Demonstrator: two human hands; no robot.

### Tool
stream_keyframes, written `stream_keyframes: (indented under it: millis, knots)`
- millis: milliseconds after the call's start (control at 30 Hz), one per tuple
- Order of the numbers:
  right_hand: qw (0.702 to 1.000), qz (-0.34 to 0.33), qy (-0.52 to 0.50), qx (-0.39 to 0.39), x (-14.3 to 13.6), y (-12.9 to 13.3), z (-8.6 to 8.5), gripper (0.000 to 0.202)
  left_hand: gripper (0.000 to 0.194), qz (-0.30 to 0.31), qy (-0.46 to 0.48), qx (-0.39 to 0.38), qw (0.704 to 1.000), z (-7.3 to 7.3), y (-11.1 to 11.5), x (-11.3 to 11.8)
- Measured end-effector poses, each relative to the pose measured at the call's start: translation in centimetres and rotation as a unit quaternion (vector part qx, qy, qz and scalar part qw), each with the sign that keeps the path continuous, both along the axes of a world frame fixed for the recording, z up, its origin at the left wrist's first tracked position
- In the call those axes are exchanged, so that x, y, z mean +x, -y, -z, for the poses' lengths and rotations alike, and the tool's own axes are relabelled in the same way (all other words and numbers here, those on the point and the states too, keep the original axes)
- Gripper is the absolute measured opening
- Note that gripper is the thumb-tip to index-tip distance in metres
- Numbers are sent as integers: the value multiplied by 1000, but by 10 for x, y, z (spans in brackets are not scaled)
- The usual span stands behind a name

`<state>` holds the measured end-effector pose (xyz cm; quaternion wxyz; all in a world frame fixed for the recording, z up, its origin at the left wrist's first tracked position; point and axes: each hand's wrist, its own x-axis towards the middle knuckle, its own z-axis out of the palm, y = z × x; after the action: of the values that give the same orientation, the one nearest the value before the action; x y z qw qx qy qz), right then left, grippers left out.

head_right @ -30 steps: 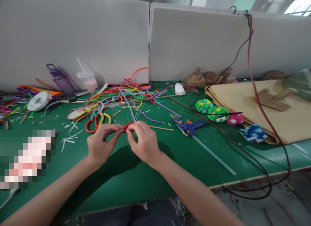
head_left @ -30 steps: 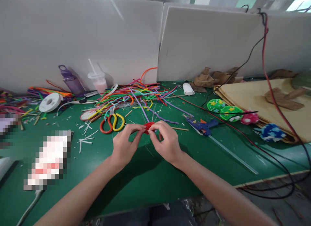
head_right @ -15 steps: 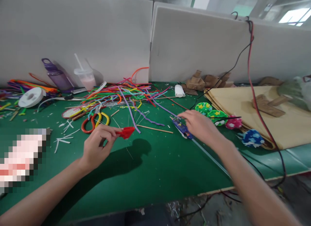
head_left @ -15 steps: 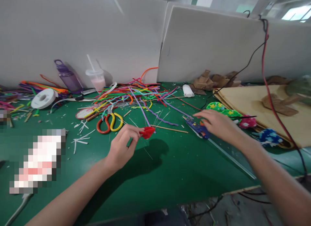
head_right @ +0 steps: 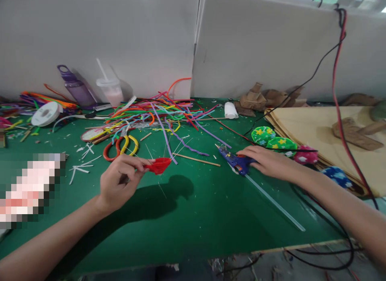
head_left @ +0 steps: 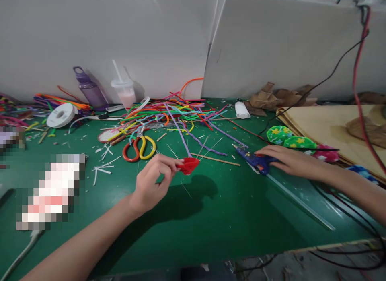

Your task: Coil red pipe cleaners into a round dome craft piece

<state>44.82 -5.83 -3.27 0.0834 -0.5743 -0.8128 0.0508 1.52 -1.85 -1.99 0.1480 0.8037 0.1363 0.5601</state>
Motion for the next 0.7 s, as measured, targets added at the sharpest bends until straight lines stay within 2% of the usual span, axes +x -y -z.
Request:
stream_keyframes:
  millis: [67, 133, 233, 333, 500, 600, 700]
  knots:
    - [999, 1, -35, -19, 1, -1, -7, 31, 26, -9, 0, 10, 1000, 1, -1, -1]
    - [998, 9, -60, 0, -4, 5, -17, 28, 27, -22, -1, 24, 999, 2, -1, -2]
    - [994, 0, -89, 56, -24, 22, -35, 40, 27, -47, -14, 42, 998, 2, 0, -4]
    - [989, -34, -110, 93, -56, 43, -51, 49, 27, -57, -25, 52, 997, 2, 1, -5]
    - [985, -124, -119, 8, -105, 59, -66, 37, 27, -46, -26, 70, 996, 1, 1, -6]
    - [985, -153, -74, -39, -118, 60, -68, 41, 27, -32, -34, 87, 995, 2, 1, -8]
    - [982, -173, -47, -50, -123, 59, -68, 43, 26, -8, -45, 93, 995, 4, 1, -10]
